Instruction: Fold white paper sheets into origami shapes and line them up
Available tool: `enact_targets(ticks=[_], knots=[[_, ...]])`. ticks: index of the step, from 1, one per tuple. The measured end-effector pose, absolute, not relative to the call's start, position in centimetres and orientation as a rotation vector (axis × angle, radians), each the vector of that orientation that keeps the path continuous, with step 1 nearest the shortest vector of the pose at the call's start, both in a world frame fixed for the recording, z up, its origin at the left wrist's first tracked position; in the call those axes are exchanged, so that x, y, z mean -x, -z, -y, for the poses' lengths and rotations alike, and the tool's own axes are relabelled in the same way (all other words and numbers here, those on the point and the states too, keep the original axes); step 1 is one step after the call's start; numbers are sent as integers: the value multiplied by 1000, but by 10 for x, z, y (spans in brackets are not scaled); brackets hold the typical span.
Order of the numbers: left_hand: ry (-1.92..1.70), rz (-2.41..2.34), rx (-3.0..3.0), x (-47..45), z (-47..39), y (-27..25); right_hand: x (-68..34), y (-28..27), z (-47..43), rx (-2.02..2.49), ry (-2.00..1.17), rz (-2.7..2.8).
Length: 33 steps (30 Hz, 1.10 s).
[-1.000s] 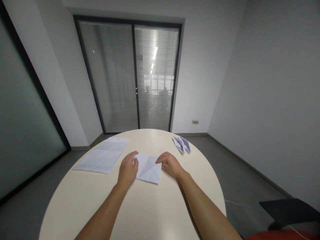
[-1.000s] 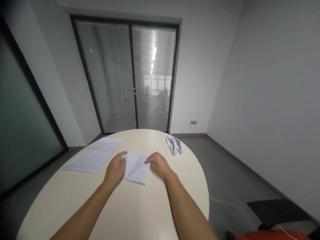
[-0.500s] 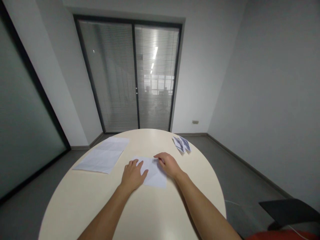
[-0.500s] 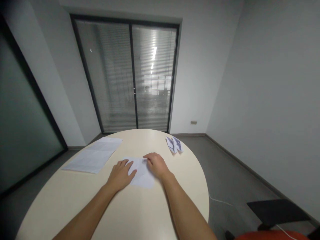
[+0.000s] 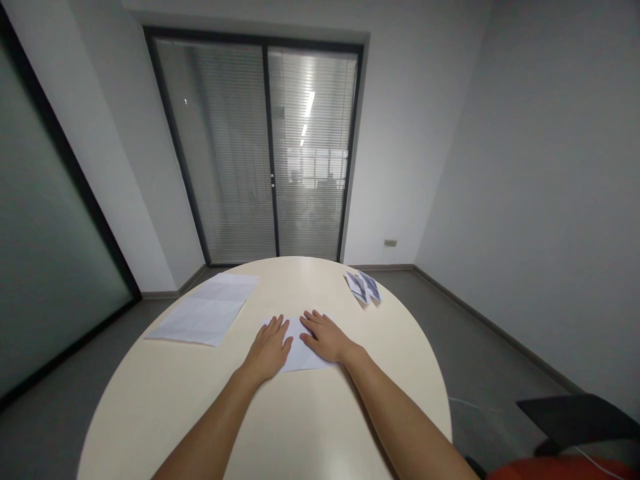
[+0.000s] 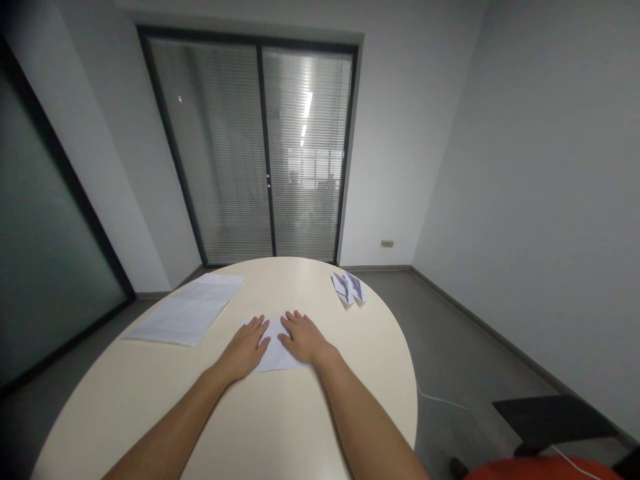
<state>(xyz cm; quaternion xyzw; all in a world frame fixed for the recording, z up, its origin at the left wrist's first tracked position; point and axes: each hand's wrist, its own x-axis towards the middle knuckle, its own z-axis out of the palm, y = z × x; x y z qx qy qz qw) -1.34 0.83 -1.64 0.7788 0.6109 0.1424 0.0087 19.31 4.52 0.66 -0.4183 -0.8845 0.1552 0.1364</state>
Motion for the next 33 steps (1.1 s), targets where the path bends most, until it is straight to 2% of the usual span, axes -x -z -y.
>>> enact_targets(ticks=[7, 10, 16, 26, 30, 33], knots=[[-318, -1944, -2389, 14, -4, 13, -207, -5, -56, 1501, -264, 2358], [-290, -1998, -2371, 12, -4, 10, -203, -8, -55, 1368, -246, 2311], [-310, -1993, -2373, 8, -5, 6, -184, -10, -39, 951, -470, 2565], [-335, -2032, -2332, 10, -6, 11, -200, -4, -51, 1514, -408, 2418], [-328, -2104, -2302, 14, -8, 14, -203, -7, -51, 1267, -316, 2435], [-345, -2160, -2267, 17, -10, 13, -198, -11, -45, 984, -446, 2549]])
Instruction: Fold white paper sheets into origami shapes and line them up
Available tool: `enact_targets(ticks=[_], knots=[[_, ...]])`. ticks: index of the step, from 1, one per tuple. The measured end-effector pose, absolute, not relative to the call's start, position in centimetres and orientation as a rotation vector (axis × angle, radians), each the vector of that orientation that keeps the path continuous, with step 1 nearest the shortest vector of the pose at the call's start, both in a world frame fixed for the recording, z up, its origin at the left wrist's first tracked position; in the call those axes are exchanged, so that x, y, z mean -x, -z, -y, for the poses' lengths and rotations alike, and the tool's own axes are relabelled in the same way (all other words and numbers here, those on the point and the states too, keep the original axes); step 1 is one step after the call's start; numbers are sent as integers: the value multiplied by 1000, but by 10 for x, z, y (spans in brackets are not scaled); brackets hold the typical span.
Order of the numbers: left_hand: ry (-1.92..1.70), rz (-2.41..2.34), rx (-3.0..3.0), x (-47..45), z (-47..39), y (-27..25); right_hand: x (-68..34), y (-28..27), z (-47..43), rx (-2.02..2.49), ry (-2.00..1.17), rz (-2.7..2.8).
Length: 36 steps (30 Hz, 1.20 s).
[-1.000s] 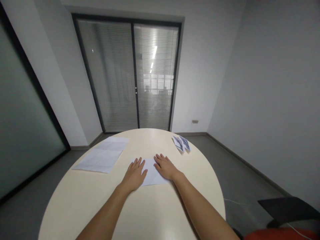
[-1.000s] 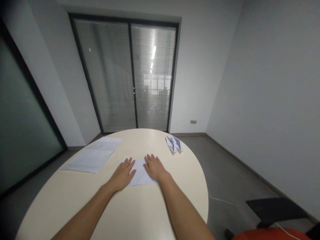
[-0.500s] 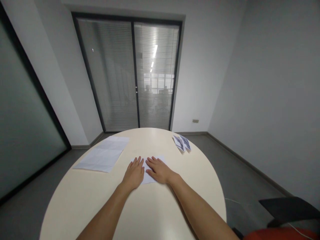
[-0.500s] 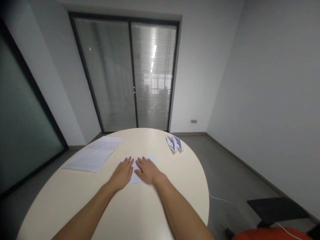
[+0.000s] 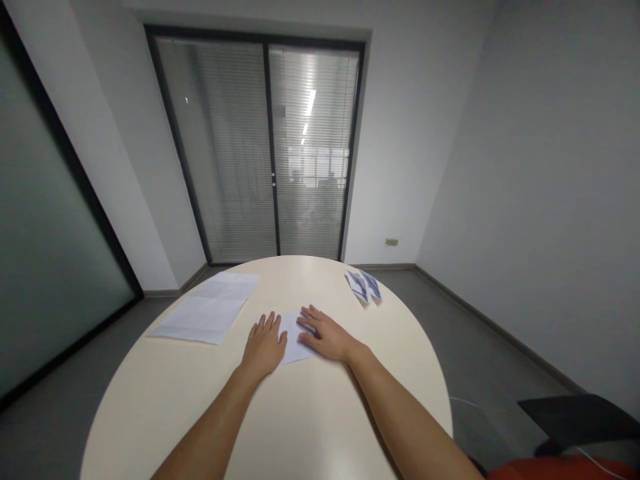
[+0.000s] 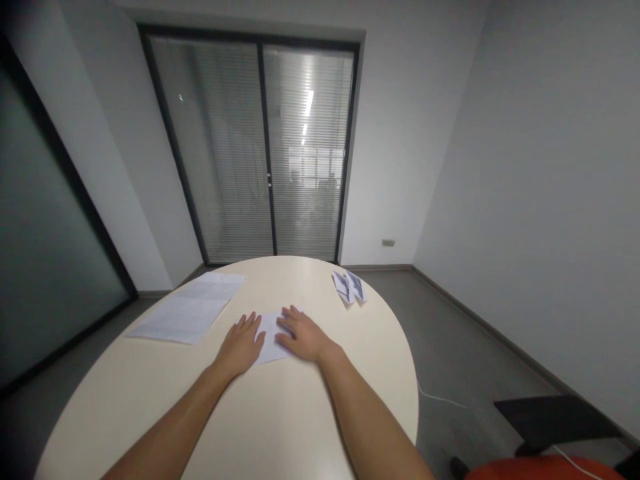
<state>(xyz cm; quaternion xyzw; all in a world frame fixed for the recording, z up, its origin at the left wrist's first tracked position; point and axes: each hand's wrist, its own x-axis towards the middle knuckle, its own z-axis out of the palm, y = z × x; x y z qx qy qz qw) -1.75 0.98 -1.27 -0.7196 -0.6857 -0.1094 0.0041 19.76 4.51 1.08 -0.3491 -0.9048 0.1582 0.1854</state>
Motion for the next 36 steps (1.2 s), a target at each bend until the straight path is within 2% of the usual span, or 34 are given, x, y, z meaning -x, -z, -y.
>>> enact_targets(ticks=[8, 16, 21, 25, 36], knots=[[530, 2040, 2432, 23, -11, 7, -195, -11, -43, 1156, -572, 2648], [457, 1900, 2685, 20, 0, 1, -209, -9, -48, 1415, -490, 2502], [465, 1921, 2656, 23, -2, 3, -207, -14, -47, 1232, -372, 2516], [479, 1968, 2541, 23, -4, 4, -203, -15, -45, 1001, -427, 2574], [653, 1976, 2497, 24, -5, -1, -207, -8, -52, 916, -449, 2541]])
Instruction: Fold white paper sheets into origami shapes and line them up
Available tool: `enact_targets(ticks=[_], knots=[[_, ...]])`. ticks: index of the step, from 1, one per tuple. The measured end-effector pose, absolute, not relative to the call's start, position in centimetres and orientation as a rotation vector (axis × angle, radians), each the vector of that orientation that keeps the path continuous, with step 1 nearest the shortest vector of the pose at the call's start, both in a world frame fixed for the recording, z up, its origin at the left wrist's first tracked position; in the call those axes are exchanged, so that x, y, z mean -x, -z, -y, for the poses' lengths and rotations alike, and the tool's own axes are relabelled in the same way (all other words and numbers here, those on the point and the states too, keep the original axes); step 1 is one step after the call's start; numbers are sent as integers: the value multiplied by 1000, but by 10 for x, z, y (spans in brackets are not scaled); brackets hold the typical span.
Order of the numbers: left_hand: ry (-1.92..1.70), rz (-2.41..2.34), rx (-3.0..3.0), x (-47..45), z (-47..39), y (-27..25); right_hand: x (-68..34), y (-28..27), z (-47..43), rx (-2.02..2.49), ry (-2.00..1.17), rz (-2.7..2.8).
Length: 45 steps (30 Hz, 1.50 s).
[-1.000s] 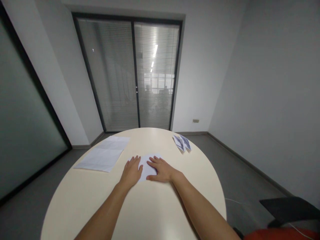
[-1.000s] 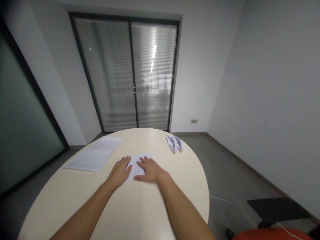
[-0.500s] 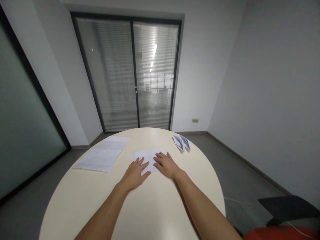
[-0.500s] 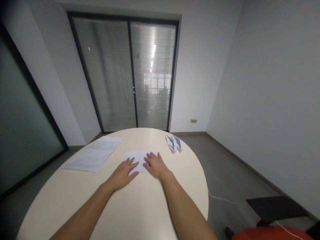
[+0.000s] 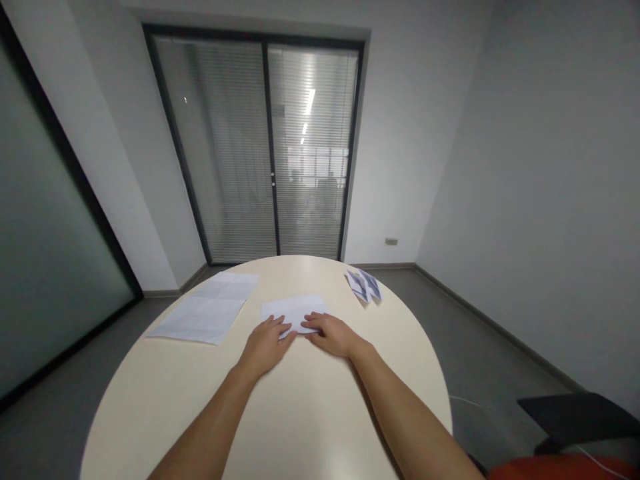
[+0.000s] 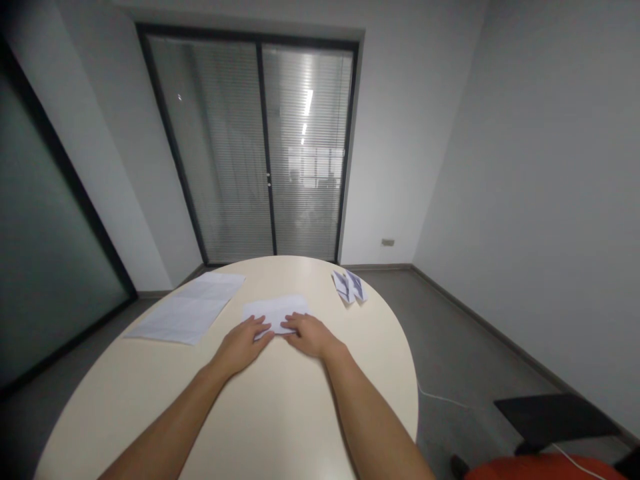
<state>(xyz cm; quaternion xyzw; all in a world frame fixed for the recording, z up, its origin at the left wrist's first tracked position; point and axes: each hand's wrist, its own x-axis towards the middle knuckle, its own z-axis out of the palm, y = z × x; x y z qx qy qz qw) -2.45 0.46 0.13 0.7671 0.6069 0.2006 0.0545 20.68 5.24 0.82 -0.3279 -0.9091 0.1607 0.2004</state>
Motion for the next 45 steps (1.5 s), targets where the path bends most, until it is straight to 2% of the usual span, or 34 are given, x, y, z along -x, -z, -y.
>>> enact_targets(ticks=[11, 21, 25, 31, 34, 45], knots=[[-816, -1700, -2147, 35, -4, -11, -221, -12, -59, 1106, -579, 2260], [-1050, -1753, -1995, 43, -11, -8, -226, -1, -72, 1285, -547, 1847], [-1212, -1726, -1887, 45, -15, -7, -225, 6, -77, 1237, -605, 1770], [-1443, -1669, -1778, 44, -19, -8, -223, 20, -86, 974, -910, 1679], [-1542, -1686, -1676, 45, -22, -8, -222, 22, -90, 944, -916, 1639], [-1511, -1818, -1554, 53, -32, 3, -220, 16, -88, 1003, -919, 1483]])
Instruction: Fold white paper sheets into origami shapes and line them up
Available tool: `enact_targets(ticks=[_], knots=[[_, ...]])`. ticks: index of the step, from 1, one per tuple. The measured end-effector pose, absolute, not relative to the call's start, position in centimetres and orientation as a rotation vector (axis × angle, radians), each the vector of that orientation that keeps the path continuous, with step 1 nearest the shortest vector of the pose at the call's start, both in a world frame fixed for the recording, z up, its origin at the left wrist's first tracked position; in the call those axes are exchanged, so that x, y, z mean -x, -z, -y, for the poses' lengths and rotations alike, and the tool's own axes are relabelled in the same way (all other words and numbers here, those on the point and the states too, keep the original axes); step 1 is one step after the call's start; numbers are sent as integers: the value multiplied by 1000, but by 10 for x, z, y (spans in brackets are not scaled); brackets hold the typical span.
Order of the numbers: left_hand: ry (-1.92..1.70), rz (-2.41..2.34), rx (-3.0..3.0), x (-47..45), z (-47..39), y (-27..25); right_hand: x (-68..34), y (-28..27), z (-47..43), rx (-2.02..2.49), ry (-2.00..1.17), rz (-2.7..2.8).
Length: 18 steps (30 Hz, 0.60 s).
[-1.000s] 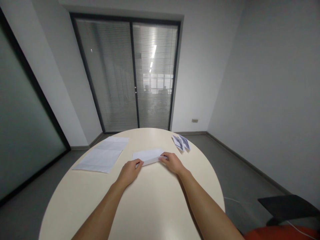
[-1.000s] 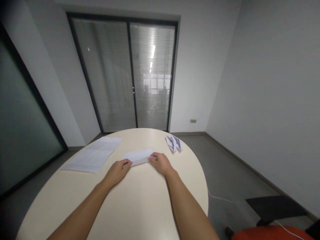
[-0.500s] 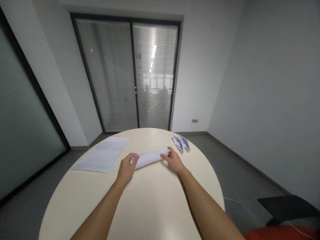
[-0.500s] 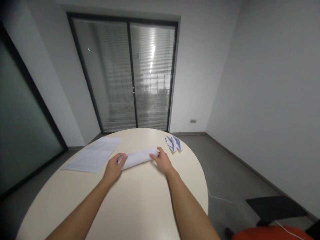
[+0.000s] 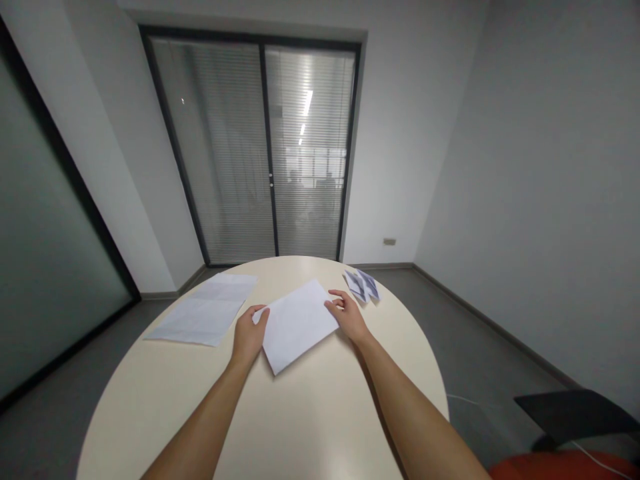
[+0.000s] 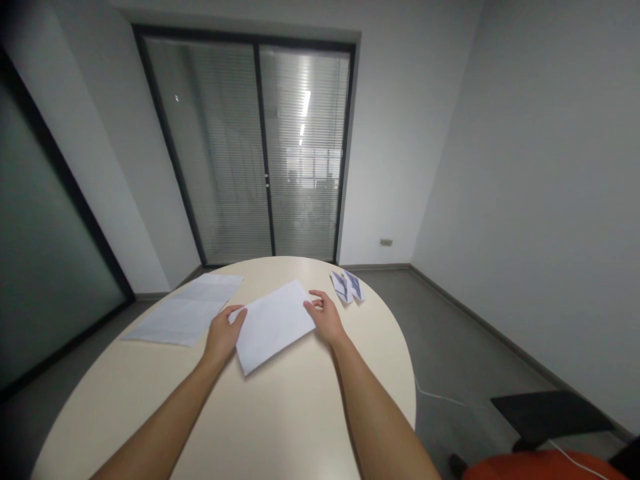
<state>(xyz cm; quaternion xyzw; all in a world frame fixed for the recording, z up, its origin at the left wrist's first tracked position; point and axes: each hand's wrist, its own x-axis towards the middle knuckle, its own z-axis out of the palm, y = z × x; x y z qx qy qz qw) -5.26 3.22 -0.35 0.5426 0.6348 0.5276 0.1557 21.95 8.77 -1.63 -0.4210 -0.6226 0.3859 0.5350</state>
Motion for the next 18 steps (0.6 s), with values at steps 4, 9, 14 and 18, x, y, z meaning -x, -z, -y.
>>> enact_targets(ticks=[4, 9, 14, 18], knots=[[-1426, -1883, -1564, 54, -32, 12, -225, 22, -90, 1134, -742, 1558], [-1316, -1907, -1649, 53, -24, 11, -224, 11, -80, 1211, -376, 1794], [-1029, -2154, -1642, 39, -11, -6, -203, -9, -57, 1186, -287, 2038], [-890, -2213, -1727, 26, -2, -17, -192, -11, -45, 1186, -265, 2272]])
